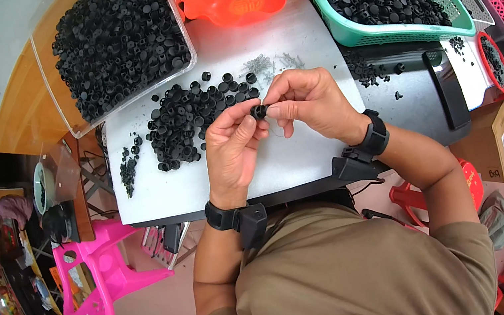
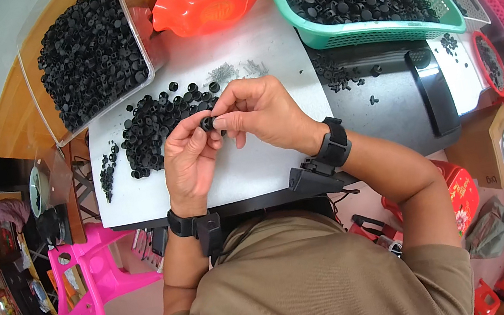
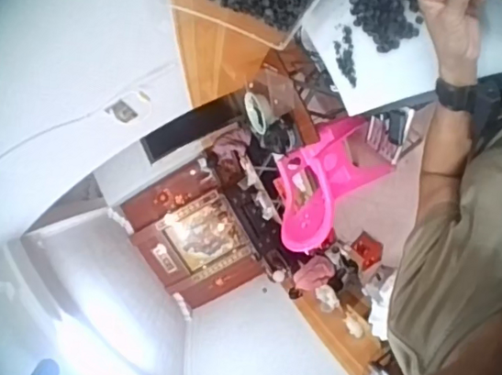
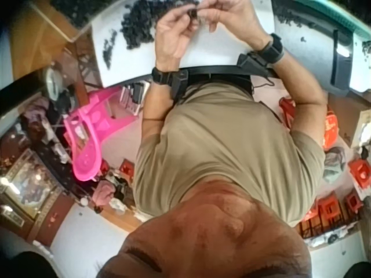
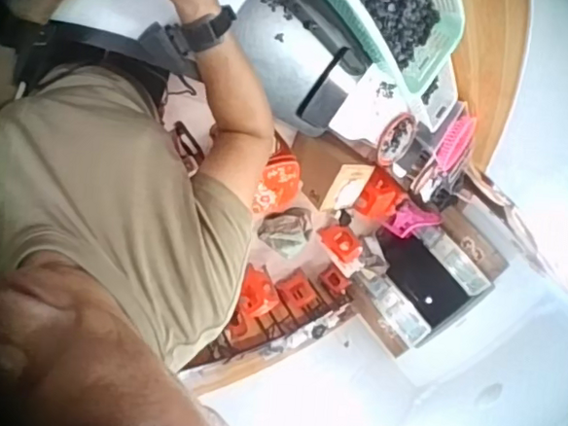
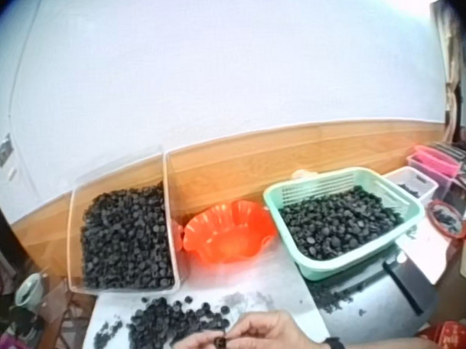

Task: Sorting and inspecting small black rubber or plastic parts on a white board at a workbench.

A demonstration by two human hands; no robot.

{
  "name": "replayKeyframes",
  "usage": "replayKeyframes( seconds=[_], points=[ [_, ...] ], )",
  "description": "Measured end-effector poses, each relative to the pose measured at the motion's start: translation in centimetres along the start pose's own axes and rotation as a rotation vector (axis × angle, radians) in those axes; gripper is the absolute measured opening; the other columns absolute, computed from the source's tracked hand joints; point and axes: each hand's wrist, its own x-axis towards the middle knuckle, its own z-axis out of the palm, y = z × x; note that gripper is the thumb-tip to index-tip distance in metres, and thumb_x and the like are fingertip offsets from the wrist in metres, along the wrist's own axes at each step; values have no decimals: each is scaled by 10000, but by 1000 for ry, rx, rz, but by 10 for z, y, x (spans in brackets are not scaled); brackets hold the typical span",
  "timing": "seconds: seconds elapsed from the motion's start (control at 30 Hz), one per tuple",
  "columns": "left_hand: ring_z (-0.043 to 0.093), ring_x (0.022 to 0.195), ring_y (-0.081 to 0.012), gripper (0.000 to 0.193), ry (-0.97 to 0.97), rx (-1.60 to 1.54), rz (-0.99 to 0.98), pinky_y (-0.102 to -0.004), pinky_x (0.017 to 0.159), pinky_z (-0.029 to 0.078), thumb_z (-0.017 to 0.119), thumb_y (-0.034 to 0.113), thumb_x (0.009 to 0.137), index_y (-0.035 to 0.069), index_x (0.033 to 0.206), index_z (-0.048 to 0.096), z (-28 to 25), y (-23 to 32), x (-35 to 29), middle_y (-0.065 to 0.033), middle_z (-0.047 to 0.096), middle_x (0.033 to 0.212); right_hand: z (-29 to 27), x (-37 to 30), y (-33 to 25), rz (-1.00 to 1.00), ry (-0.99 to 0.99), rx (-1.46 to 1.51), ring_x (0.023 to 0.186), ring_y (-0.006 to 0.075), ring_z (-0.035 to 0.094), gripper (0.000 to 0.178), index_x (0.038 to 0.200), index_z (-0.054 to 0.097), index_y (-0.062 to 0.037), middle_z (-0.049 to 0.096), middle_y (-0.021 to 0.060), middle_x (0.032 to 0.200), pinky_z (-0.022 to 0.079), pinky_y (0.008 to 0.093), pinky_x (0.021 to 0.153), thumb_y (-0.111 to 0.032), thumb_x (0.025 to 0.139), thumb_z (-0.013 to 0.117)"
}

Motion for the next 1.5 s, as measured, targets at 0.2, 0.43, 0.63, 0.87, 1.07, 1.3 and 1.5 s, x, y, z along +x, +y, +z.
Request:
replayKeyframes(
  seconds=[0.2, 0.43, 0.63, 0.87, 1.07, 1.3, 1.5],
  points=[
    [567, 766, -135, 244, 19, 143, 115, -243, 693, 476, 593, 19, 852, -40, 1088, 596, 3, -3, 0, -79, 597, 948, 1, 0, 2, -16, 12, 21, 574, 118, 612, 29, 830, 626, 32, 629, 76, 731, 507, 215, 483, 43, 804, 628],
    [573, 771, -132, 206, 16, 309, 267, -243, 696, 478, 586, -24, 842, -42, 1043, 627, 7, -2, -2, -92, 585, 1005, 2, 1, 0, -8, 1, 4, 602, 133, 624, 27, 821, 624, 34, 630, 88, 746, 521, 224, 488, 50, 800, 630],
    [592, 771, -131, 203, 30, 169, 153, -242, 700, 487, 571, 2, 864, -31, 1057, 625, 3, -4, -2, -85, 608, 979, 1, 0, 0, 23, -8, 19, 637, 144, 632, 36, 838, 607, 43, 628, 103, 760, 534, 240, 498, 55, 806, 619],
    [607, 785, -134, 216, 16, 16, 51, -242, 706, 496, 578, 18, 867, -28, 1074, 618, -4, -5, -1, -64, 613, 947, 6, -2, -2, 40, 24, 29, 625, 125, 607, 45, 853, 608, 53, 619, 97, 732, 535, 252, 493, 54, 808, 614],
    [591, 751, -127, 203, 24, 170, 179, -229, 700, 492, 580, -21, 849, -28, 1043, 638, 4, -5, -1, -63, 573, 938, 7, -2, -5, 73, 23, -10, 607, 121, 597, 42, 844, 613, 52, 612, 95, 707, 530, 250, 482, 48, 803, 623],
    [582, 750, -120, 212, 35, 510, 399, -219, 665, 498, 560, -63, 844, -18, 1032, 647, 8, -4, -2, -75, 568, 936, 8, -1, -8, 72, 32, -42, 601, 122, 600, 35, 815, 597, 50, 626, 114, 719, 523, 242, 472, 54, 797, 626],
    [584, 740, -122, 205, 63, 507, 390, -219, 664, 498, 560, -65, 843, -25, 1024, 646, 13, -3, -4, -84, 571, 941, 7, 1, -4, 36, 17, -31, 622, 134, 612, 53, 824, 584, 36, 626, 106, 748, 524, 242, 490, 70, 796, 615]
  ],
)
